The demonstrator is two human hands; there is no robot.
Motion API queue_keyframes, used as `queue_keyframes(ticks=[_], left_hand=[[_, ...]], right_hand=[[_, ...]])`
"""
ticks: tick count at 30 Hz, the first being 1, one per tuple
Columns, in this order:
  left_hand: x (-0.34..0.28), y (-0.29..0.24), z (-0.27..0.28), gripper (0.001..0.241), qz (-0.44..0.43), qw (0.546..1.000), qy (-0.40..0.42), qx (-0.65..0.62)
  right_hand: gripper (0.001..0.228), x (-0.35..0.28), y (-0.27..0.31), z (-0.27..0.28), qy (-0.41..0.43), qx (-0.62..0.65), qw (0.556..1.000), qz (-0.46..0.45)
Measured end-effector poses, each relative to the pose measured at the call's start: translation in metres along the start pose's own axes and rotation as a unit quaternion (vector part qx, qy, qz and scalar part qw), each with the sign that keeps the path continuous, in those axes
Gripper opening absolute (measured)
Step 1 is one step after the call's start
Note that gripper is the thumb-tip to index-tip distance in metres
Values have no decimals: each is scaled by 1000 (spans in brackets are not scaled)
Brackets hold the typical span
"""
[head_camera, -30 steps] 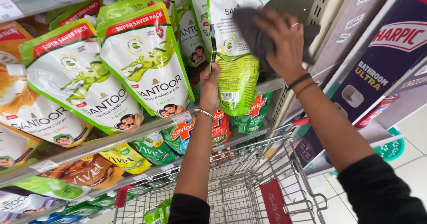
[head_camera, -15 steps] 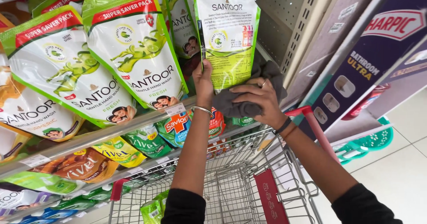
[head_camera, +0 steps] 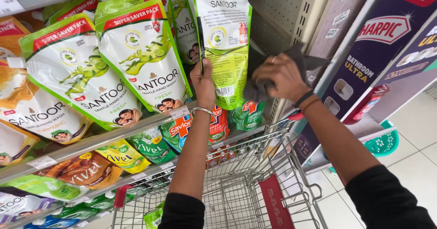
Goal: Select and organize hand wash refill pouches in a shopping cart.
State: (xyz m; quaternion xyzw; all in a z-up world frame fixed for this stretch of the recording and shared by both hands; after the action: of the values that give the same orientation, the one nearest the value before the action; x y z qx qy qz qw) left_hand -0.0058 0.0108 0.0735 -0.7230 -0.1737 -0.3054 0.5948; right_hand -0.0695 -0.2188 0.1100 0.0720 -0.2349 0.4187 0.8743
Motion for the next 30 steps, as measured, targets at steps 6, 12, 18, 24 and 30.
queue_keyframes(ticks=[6,12,18,24,30], left_hand=[[7,-27,11,46,-33,998,-38,29],[-1,-33,21,48,-21,994,-58,86],[-6,-30,12,45,-26,996,-57,61],[23,-56,-33,38,-24,960,-94,262],[44,-31,-63,35,-119,811,-26,573]], right_hand=[[33,28,-57,-31,-76,25,982,-170],[29,53,-39,-69,44,23,983,-177],[43,39,-1,-60,-115,268,933,-211],[108,38,54,-53,-84,410,901,-116],[125,26,59,-94,-55,386,917,-86]])
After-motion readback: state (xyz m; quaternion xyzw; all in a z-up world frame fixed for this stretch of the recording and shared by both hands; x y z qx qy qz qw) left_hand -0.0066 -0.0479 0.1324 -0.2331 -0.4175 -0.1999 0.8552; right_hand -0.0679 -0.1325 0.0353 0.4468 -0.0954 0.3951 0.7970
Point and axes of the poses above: each hand's wrist, its own x-axis towards the middle knuckle, its own z-axis out of the back of the hand, y = z × x, the point moved 4 cm from there along x, towards the middle knuckle, and after that the axes turned 13 degrees about y, right-handed, at the moved point
